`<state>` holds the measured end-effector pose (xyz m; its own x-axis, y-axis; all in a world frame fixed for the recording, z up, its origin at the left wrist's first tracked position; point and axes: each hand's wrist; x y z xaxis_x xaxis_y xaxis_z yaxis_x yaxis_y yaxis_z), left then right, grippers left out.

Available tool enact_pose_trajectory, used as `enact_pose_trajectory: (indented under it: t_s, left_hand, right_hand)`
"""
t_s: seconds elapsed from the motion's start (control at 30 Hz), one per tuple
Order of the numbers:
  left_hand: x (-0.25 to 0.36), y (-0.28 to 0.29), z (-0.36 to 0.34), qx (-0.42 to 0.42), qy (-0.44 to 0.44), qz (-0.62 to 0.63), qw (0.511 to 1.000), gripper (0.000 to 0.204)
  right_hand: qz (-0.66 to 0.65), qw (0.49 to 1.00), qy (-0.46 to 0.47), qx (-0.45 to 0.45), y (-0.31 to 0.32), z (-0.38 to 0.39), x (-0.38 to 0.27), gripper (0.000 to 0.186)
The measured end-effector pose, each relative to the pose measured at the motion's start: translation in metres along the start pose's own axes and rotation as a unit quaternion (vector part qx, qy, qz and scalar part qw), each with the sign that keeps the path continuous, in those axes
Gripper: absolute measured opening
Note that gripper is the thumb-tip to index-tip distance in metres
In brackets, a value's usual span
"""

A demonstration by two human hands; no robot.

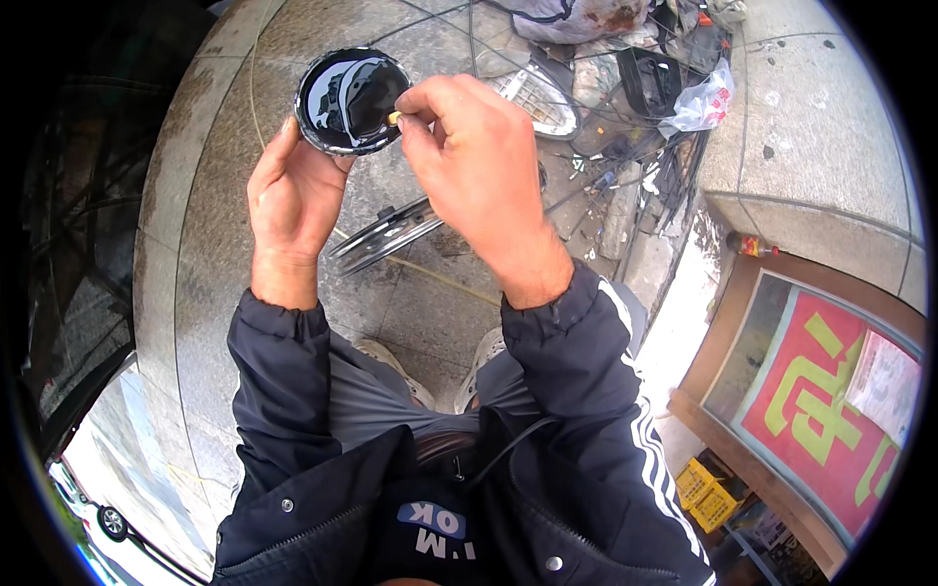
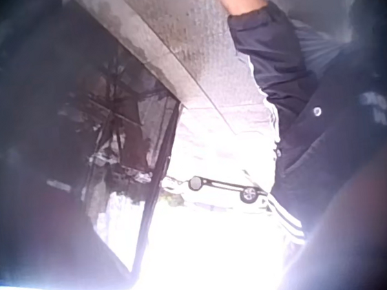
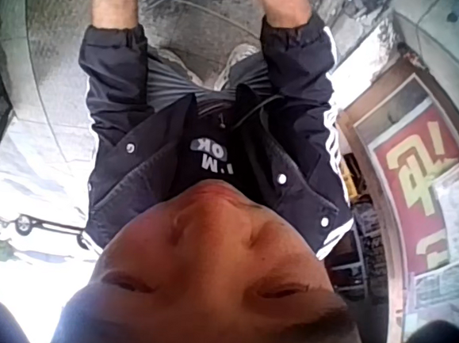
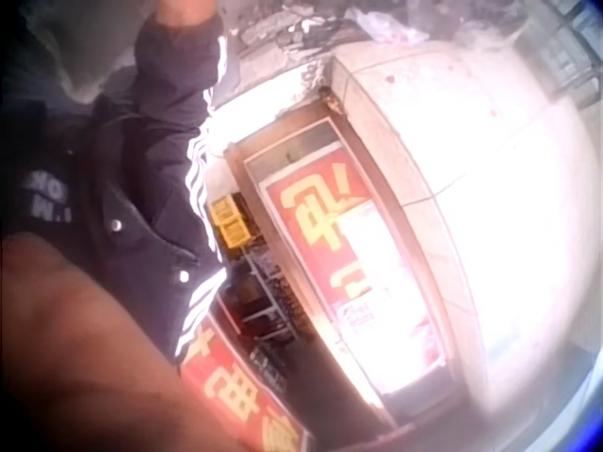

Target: The person opens a can of black paint and pours some into the lid. They then use a small stick to apply the black paint to a curved, chrome-finished car part, covering its surface.

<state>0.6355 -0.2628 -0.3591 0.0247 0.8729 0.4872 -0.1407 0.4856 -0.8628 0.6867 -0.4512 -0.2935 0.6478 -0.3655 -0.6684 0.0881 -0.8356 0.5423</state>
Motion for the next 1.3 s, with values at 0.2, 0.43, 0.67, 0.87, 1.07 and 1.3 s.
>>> enact_pose_trajectory:
  t_s: [0.2, 0.43, 0.67, 0.87, 1.07, 1.3]
  left_hand:
    - [-0.001, 0.002, 0.000, 0.036, -0.002, 0.017, 0.999, 0.044]
    - [-0.002, 0.009, 0.011, 0.039, 0.009, 0.051, 0.998, 0.041]
    - [0.028, 0.029, 0.043, 0.054, -0.041, 0.121, 0.990, 0.042]
    - [0.044, 0.032, 0.058, -0.040, -0.054, 0.184, 0.981, 0.042]
    - [0.043, 0.027, 0.055, -0.067, -0.046, 0.204, 0.976, 0.042]
    - [0.036, 0.023, 0.048, -0.074, -0.042, 0.192, 0.978, 0.042]
  right_hand:
    - [-0.093, 0.989, -0.103, 0.048, -0.002, 0.001, 0.002, 0.012]
    - [-0.266, 0.943, -0.194, 0.039, -0.014, 0.020, 0.003, 0.013]
    - [-0.210, 0.923, -0.323, -0.012, -0.054, 0.116, 0.057, 0.012]
    - [-0.092, 0.947, -0.268, -0.152, -0.071, 0.123, 0.057, 0.013]
    - [-0.047, 0.934, -0.336, -0.111, -0.068, 0.131, 0.083, 0.013]
    - [-0.036, 0.971, -0.193, -0.134, -0.081, 0.133, 0.055, 0.013]
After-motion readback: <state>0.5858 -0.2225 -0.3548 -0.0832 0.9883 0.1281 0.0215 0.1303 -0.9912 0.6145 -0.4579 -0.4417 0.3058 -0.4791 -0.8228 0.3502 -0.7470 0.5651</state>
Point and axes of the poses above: each hand's wrist, its own z-axis away from the middle knuckle, its own y-axis out of the back of the hand, x = y × z, and after that the axes turned 7 degrees about y, right-handed
